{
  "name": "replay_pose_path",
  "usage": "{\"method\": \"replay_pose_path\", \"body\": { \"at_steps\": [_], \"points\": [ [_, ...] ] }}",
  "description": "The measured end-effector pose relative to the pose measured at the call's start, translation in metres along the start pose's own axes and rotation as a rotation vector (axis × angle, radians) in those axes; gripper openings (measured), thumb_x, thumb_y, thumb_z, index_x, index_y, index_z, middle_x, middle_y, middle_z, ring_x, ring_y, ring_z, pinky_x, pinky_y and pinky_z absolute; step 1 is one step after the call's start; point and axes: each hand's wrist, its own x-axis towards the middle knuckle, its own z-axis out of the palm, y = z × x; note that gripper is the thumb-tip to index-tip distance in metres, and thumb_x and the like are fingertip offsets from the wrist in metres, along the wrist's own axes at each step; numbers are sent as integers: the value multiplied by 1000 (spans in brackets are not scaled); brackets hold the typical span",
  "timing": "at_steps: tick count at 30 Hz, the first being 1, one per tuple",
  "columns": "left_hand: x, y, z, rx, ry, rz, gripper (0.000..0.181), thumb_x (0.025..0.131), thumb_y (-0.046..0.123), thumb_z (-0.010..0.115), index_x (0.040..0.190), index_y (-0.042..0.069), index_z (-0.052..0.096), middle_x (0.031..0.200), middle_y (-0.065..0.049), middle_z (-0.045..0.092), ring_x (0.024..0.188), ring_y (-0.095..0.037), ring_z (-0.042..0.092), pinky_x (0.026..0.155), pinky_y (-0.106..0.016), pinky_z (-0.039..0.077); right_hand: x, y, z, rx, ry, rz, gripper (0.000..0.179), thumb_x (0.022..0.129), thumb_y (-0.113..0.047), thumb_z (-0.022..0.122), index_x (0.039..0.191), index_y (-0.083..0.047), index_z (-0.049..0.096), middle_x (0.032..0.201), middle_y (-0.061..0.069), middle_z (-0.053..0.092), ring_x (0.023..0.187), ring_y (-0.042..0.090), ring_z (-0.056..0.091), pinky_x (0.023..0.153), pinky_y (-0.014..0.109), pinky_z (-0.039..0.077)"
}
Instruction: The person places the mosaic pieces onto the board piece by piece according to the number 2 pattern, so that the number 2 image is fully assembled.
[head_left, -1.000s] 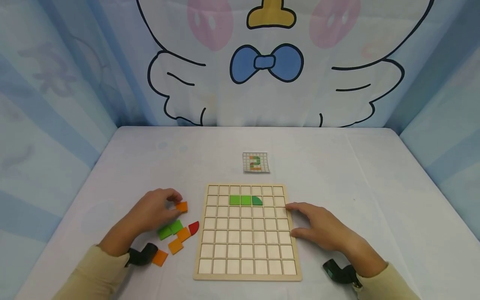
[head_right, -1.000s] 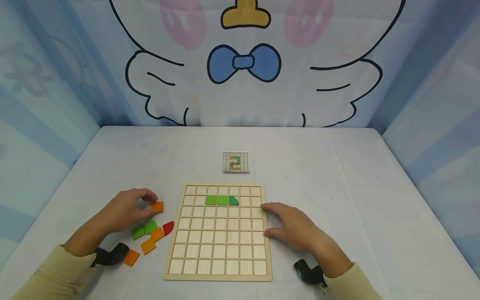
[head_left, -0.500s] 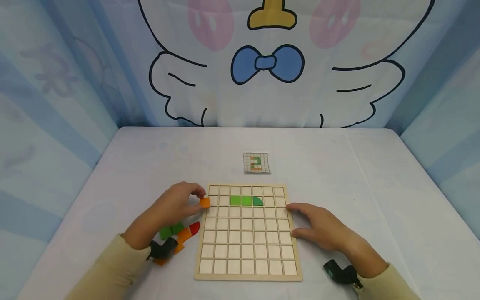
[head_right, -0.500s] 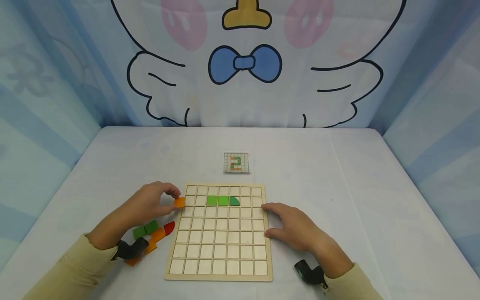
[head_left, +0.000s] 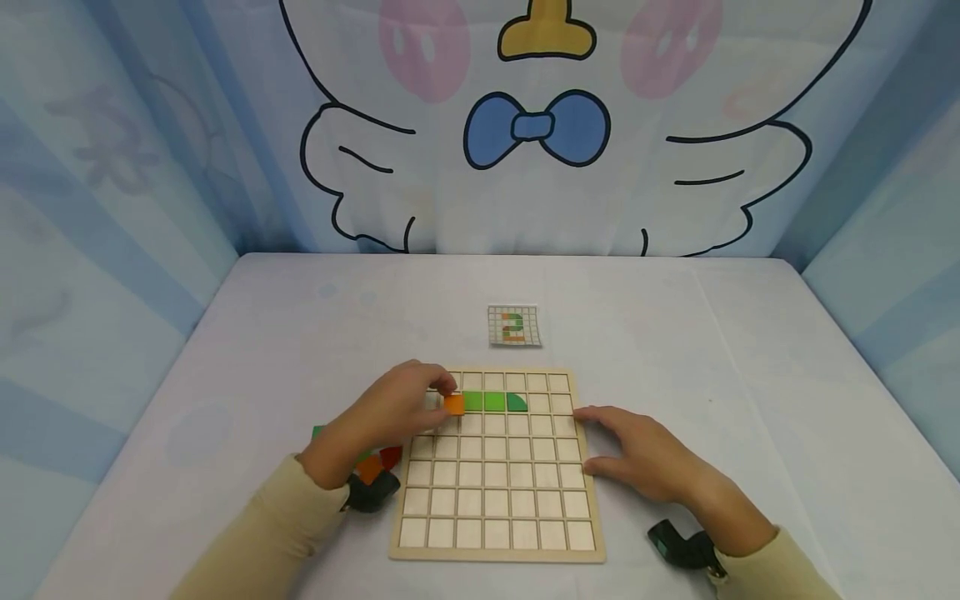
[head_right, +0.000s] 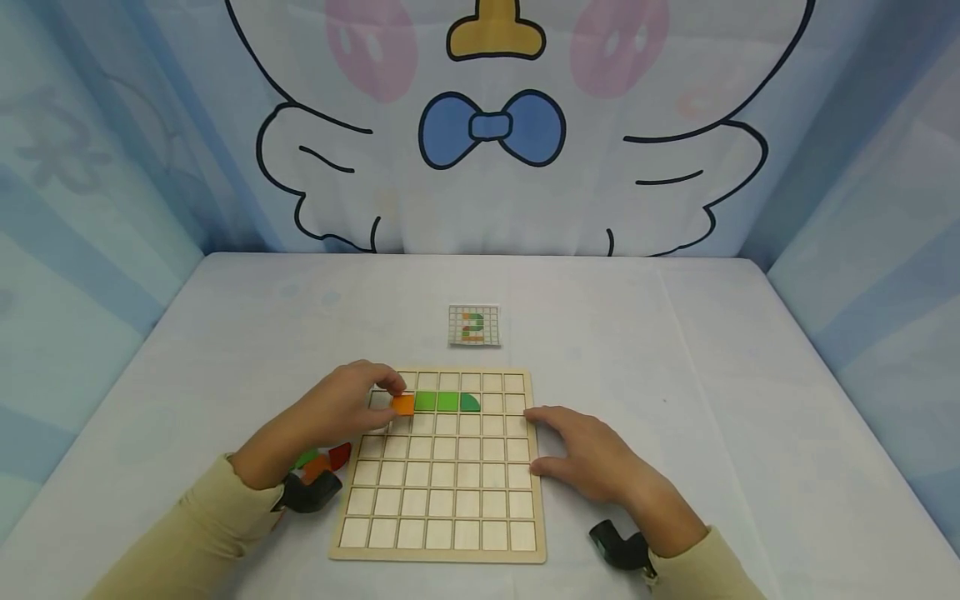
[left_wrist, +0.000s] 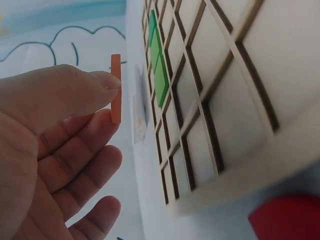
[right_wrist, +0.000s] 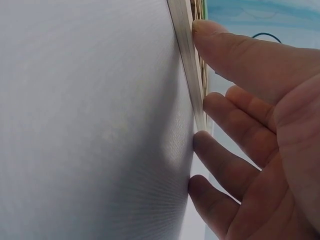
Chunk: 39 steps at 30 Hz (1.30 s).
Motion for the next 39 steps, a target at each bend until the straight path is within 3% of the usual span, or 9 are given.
{"method": "replay_pose_path", "body": {
  "at_steps": [10,25,31,39],
  "points": [
    [9,15,13,-43,-21,55,25,87,14,78,109,8,69,105,-1,68,104,-22,58,91,-38,49,-1,1,0,1,5,-4,58,90,-30,76,139,-6,56,139,12,57,131,36,50,105,54,40],
    [23,27,33,-70,-35,153,27,88,16,77,111,5,69,106,-4,69,100,-21,60,88,-38,50,0,3,2,-4,-3,10,58,89,-26,77,139,-6,56,140,11,57,132,35,49,106,53,39],
    [25,33,37,-49,-48,171,24,90,17,75,110,6,69,105,-4,69,102,-23,60,90,-39,49,0,2,1,-10,2,-8,59,90,-32,76,139,-6,56,139,12,57,131,36,50,104,55,40],
    [26,37,42,-36,-63,136,23,90,17,74,111,8,69,105,-2,68,103,-22,59,93,-38,48,0,2,1,-7,0,4,59,89,-29,77,139,-5,56,139,12,57,131,36,50,105,55,39]
  ]
}}
